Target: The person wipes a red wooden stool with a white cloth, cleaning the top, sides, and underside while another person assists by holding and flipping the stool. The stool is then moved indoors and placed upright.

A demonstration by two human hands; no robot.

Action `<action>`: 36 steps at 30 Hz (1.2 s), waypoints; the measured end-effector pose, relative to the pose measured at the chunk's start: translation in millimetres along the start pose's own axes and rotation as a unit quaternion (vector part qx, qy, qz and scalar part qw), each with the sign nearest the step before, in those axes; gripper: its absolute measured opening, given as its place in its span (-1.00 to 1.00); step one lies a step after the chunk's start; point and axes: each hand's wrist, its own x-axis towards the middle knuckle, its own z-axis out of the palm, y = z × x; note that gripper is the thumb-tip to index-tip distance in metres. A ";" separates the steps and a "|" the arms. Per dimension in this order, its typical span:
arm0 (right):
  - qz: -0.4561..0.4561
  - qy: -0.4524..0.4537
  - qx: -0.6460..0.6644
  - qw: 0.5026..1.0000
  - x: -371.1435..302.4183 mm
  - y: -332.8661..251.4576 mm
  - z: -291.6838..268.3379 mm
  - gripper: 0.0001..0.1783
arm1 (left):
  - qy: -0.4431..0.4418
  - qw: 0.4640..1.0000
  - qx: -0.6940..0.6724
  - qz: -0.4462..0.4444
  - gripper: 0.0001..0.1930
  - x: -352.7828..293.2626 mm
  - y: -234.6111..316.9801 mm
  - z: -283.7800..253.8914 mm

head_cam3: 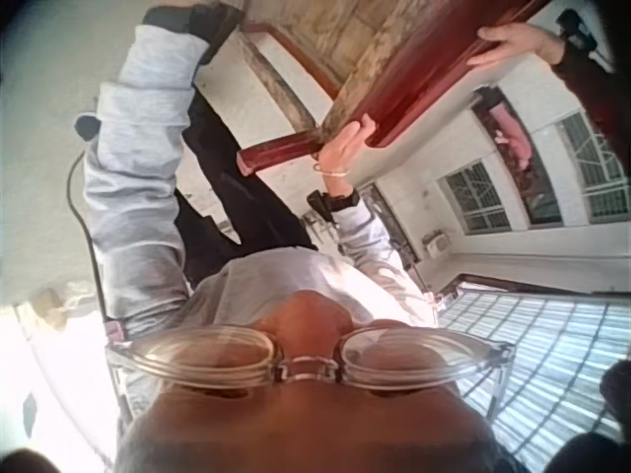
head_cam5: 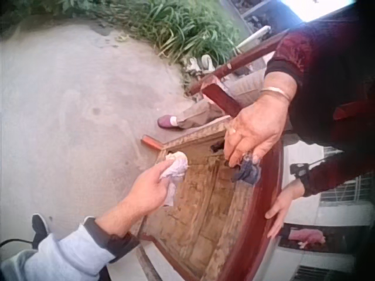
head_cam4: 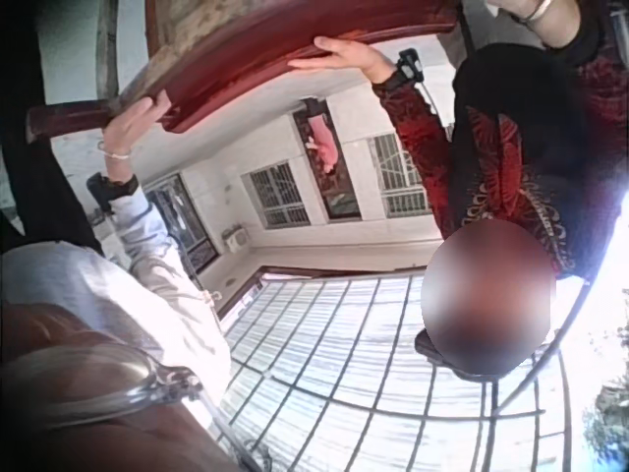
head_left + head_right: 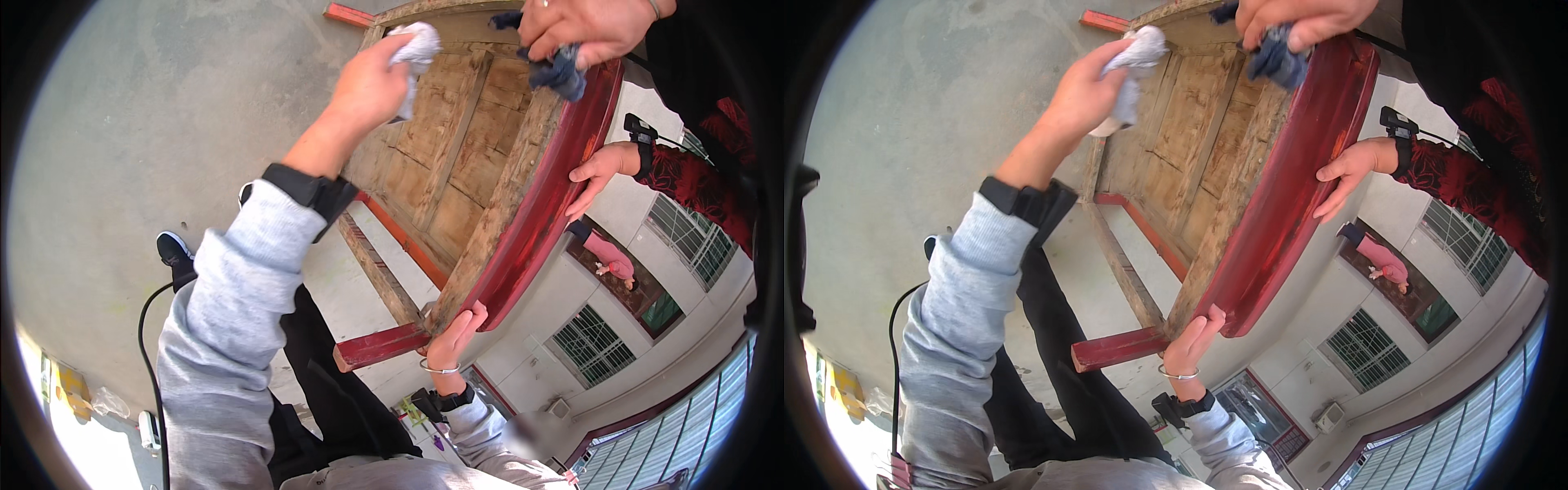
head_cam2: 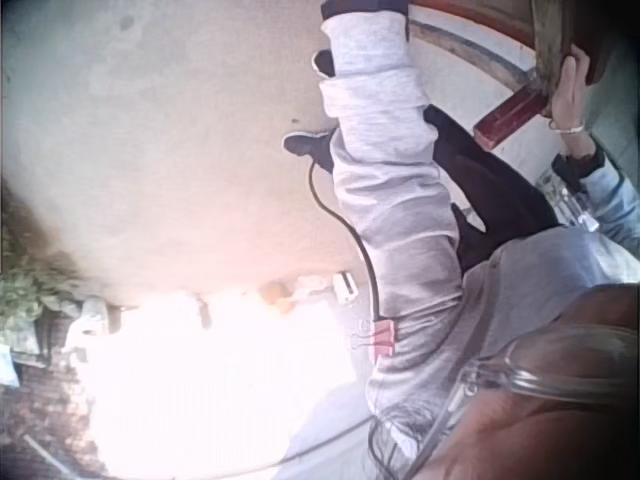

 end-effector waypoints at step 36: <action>-0.014 0.110 -0.090 0.990 15.4 22.4 -4.2 -0.49 | -0.100 0.970 0.159 -0.154 -0.64 -291.9 -184.5 -179.4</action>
